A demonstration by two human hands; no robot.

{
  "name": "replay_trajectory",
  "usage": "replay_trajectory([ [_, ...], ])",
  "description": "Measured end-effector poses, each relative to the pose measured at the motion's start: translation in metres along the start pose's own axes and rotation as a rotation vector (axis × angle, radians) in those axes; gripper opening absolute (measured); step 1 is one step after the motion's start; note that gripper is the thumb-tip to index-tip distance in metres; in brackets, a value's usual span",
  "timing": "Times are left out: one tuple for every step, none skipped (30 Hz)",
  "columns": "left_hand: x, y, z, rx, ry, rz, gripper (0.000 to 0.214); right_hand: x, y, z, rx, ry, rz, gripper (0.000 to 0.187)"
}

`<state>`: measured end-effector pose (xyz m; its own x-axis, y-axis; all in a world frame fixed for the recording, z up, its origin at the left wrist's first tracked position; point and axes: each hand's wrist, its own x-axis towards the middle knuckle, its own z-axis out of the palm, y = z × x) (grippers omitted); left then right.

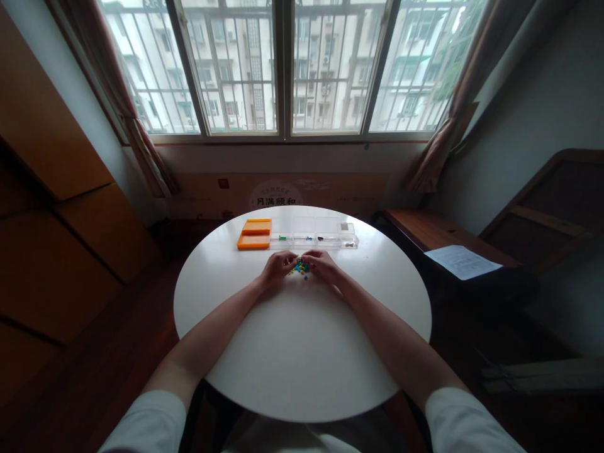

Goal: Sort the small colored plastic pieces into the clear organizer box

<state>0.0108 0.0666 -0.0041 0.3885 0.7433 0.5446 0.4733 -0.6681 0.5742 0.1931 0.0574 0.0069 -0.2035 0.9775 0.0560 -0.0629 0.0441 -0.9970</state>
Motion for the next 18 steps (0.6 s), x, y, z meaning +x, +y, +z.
replay_trajectory([
  [0.0001,0.0003,0.0000,0.000,0.000,0.000,0.025,-0.0002,-0.0006,0.0002,0.003,0.000,0.001,0.031],
  [0.0001,0.0004,0.0001,0.002,-0.001,-0.001,0.026,-0.0005,-0.0014,0.0006,0.007,0.000,0.003,0.030],
  [0.0001,0.0004,0.0003,0.004,-0.001,-0.001,0.026,-0.0007,-0.0022,0.0010,0.010,0.001,0.005,0.029],
  [0.0001,0.0003,0.0006,0.006,-0.001,0.000,0.027,-0.0008,-0.0028,0.0013,0.014,0.001,0.005,0.029],
  [0.0000,0.0000,0.0009,0.008,-0.001,0.002,0.027,-0.0008,-0.0032,0.0016,0.017,0.002,0.006,0.029],
  [0.0000,-0.0004,0.0013,0.009,-0.003,0.005,0.027,-0.0006,-0.0034,0.0018,0.019,0.003,0.004,0.030],
  [-0.0001,-0.0009,0.0017,0.011,-0.004,0.008,0.028,-0.0003,-0.0032,0.0019,0.019,0.003,0.002,0.031],
  [-0.0001,-0.0014,0.0020,0.012,-0.005,0.012,0.028,0.0001,-0.0028,0.0019,0.018,0.003,-0.001,0.032],
  [-0.0001,-0.0019,0.0022,0.013,-0.006,0.016,0.028,0.0006,-0.0022,0.0017,0.015,0.002,-0.003,0.033],
  [-0.0001,-0.0023,0.0023,0.014,-0.007,0.020,0.028,0.0011,-0.0015,0.0015,0.012,0.001,-0.003,0.034],
  [0.0000,-0.0025,0.0023,0.015,-0.008,0.023,0.029,0.0015,-0.0008,0.0012,0.009,0.001,-0.003,0.035],
  [0.0000,-0.0025,0.0021,0.017,-0.009,0.025,0.029,0.0019,-0.0003,0.0010,0.006,-0.002,-0.004,0.035],
  [0.0000,-0.0024,0.0020,0.018,-0.008,0.026,0.030,0.0022,0.0001,0.0008,0.004,-0.005,-0.005,0.036],
  [0.0001,-0.0022,0.0018,0.019,-0.008,0.027,0.030,0.0024,0.0003,0.0006,0.003,-0.009,-0.008,0.035],
  [0.0001,-0.0018,0.0016,0.020,-0.007,0.028,0.031,0.0025,0.0003,0.0004,0.003,-0.012,-0.012,0.035],
  [0.0001,-0.0014,0.0014,0.022,-0.006,0.029,0.031,0.0025,0.0002,0.0003,0.003,-0.016,-0.014,0.035],
  [0.0002,-0.0010,0.0012,0.024,-0.004,0.030,0.032,0.0024,0.0001,0.0002,0.006,-0.020,-0.014,0.034],
  [0.0002,-0.0005,0.0011,0.027,-0.003,0.030,0.032,0.0022,-0.0001,0.0001,0.010,-0.023,-0.013,0.034],
])
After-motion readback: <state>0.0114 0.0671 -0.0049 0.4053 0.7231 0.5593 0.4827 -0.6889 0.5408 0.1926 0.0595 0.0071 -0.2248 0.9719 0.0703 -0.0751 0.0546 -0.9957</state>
